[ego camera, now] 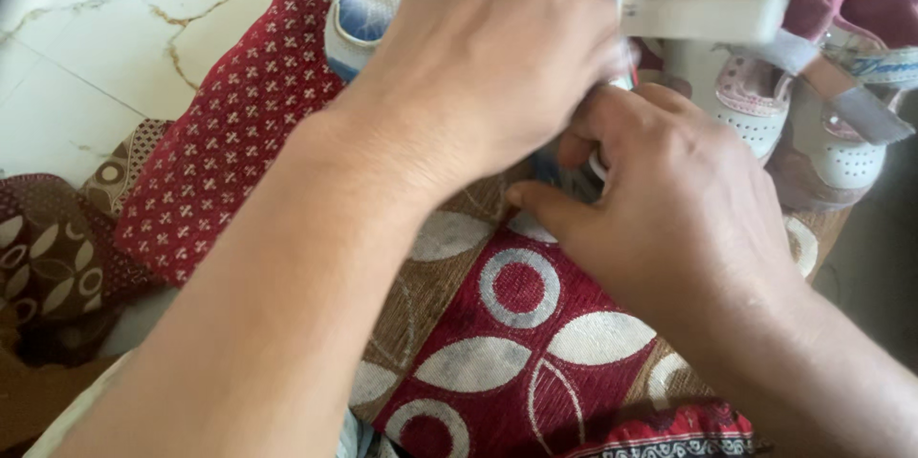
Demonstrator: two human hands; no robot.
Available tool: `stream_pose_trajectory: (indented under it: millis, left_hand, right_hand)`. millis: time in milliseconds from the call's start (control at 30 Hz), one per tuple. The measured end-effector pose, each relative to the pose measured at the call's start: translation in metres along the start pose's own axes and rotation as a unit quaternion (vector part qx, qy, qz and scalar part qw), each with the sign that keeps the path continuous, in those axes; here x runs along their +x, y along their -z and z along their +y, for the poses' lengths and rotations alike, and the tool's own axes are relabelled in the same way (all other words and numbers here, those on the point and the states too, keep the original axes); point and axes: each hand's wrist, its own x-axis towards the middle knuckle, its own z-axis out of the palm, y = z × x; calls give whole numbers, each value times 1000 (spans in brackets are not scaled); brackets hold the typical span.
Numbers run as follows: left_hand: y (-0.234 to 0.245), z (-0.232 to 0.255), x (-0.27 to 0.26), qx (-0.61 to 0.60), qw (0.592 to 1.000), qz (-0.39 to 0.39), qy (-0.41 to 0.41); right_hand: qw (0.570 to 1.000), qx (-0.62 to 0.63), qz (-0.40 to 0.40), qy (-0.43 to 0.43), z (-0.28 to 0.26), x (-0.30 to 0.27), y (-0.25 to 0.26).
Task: The person threads white laces through the eyelets of a blue and white child's sneaker, pulling them tight and adjusting the fit. They then tie the laces into a knot.
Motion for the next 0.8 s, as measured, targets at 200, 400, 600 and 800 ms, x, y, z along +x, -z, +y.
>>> stream_pose_trajectory:
  millis: [200, 400, 600, 800]
  left_hand:
    - [3, 4, -1, 36, 998, -44, 21]
    - [-7, -7, -9, -45, 996, -55, 61]
    - [-2, -3, -5, -32, 993, -91, 73]
    - [8, 24, 8, 31, 999, 2, -33]
  right_hand:
    - [995, -35, 43, 88, 11, 5, -5]
    - [994, -38, -87, -58, 8, 6, 4]
    - [988, -44, -138, -61, -1, 8, 23]
    - [973, -122, -141, -133, 4, 6, 40]
